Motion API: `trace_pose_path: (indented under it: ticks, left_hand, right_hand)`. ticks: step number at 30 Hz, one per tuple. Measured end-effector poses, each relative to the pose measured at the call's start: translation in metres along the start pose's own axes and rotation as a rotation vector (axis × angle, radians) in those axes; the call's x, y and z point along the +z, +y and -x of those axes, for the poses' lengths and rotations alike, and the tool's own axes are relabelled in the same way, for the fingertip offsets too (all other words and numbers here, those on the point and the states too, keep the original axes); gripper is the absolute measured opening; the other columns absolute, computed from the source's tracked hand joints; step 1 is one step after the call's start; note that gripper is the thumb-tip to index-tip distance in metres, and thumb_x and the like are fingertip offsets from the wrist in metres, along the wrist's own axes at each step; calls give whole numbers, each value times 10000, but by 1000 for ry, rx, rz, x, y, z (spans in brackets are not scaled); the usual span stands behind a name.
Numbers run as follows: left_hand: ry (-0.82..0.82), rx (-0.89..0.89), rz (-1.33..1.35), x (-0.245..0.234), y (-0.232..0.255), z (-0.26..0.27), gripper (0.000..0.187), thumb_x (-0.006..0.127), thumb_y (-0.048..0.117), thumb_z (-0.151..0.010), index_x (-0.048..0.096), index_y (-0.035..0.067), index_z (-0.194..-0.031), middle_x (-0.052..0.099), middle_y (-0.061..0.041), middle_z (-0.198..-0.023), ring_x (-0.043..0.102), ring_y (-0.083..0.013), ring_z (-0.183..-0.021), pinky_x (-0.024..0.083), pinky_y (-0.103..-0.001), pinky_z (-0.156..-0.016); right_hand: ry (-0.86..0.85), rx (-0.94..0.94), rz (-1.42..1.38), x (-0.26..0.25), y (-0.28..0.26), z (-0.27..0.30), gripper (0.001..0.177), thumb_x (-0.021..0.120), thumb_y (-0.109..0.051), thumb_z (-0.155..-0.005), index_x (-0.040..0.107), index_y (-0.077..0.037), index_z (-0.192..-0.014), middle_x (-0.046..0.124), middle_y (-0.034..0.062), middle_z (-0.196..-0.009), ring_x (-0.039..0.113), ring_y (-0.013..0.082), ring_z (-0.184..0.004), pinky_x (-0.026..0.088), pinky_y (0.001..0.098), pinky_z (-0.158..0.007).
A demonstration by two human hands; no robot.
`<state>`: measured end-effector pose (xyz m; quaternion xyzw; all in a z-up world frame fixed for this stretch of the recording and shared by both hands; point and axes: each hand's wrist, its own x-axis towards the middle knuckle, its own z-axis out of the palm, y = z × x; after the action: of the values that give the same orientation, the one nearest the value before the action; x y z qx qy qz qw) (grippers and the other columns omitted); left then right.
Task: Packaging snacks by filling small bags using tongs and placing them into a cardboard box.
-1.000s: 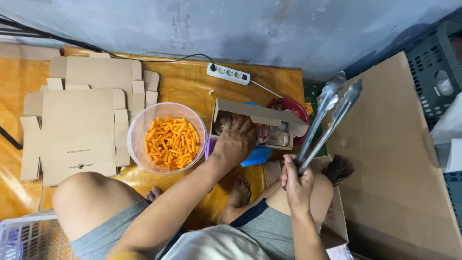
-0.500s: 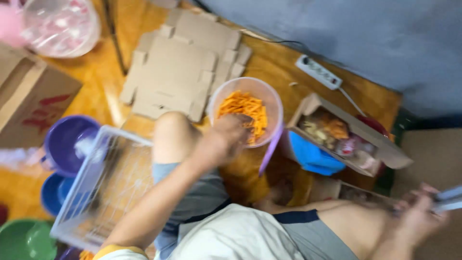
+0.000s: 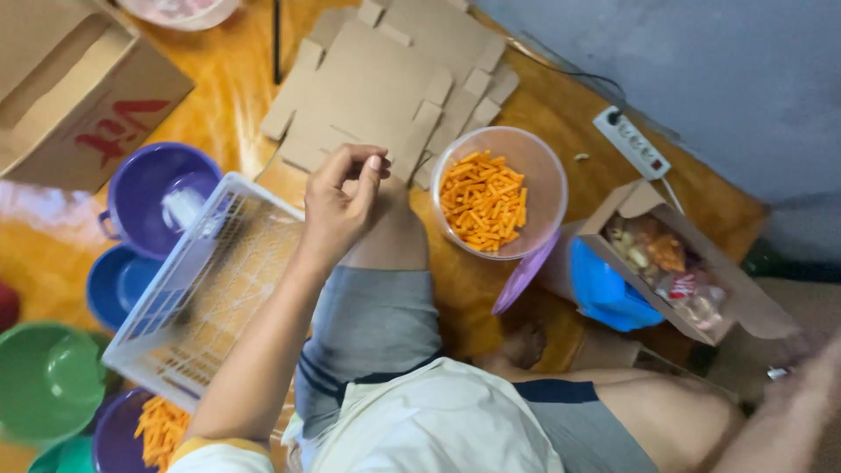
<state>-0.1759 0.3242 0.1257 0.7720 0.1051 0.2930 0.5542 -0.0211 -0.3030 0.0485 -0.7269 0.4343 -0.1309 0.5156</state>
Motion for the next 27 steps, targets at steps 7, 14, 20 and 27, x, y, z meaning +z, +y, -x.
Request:
trace_pose_path:
  ticks: [7,14,20,27]
  left_hand:
    - [-461,-1,35,141,4,-8,258,538,240,-1032,634,57,-1185,754,-93,-1097,730,-224,-1014,551,-344,-852]
    - [-685,-62,39,260,9,-3,448,571,445,-1033,599,141,-1362,638,-253,-1274,639,-528,-1147,539,-633,-960]
    - [-680,-24,-25,271,39,9,644,624,402,-1005,437,23,-1490,463,-340,-1427,476,-603,-1310,424,-688,-1080]
    - [-665,35,-31,287,35,19,680,628,321,-1019,345,87,-1592,389,-308,-1488,406,-579,-1384,391,-682,-1109]
  right_hand:
    - [-41,91,-139,3,-31,59,478,687,-690,-890,673,-251,-1077,747,-105,-981,760,40,-894,650,171,-779]
    - [-85,-57,-331,9,-11,66,703,823,-585,-945,521,9,-1169,566,106,-1044,677,280,-966,664,539,-874]
    - [-140,6,-323,15,-5,48,892,807,-619,-900,456,97,-1299,492,224,-1189,623,387,-1154,602,576,-976]
    - [-97,24,-253,6,-49,96,790,855,-588,-812,563,51,-1174,506,87,-949,612,220,-888,681,476,-830]
